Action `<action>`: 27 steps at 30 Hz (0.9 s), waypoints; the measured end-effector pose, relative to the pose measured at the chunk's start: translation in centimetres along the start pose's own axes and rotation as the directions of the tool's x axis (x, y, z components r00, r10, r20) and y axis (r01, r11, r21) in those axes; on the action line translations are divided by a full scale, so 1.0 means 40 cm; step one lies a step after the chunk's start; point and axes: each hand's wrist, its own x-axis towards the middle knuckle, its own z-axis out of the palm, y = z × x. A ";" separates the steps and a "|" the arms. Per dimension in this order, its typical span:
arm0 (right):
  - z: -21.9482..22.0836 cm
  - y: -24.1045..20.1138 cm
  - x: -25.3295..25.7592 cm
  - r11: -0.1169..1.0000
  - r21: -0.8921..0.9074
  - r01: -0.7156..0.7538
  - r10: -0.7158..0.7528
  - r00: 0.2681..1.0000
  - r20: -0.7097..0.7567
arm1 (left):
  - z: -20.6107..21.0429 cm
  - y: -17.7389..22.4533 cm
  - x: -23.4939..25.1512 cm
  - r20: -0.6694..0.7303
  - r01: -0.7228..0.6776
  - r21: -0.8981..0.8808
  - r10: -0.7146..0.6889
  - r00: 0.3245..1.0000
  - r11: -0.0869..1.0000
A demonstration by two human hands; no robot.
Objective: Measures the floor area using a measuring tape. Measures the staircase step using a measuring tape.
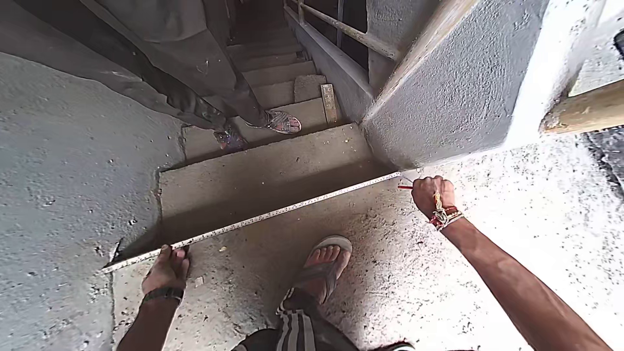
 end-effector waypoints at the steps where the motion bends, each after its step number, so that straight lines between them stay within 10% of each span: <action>1: -0.001 0.000 0.000 1.000 0.001 -0.001 0.001 1.000 0.003 | 0.000 0.001 -0.001 0.001 -0.001 0.000 0.001 1.000 1.000; 27: 0.004 0.000 0.009 1.000 0.023 0.004 -0.004 1.000 -0.006 | 0.003 0.008 -0.013 -0.009 0.005 -0.017 -0.005 1.000 1.000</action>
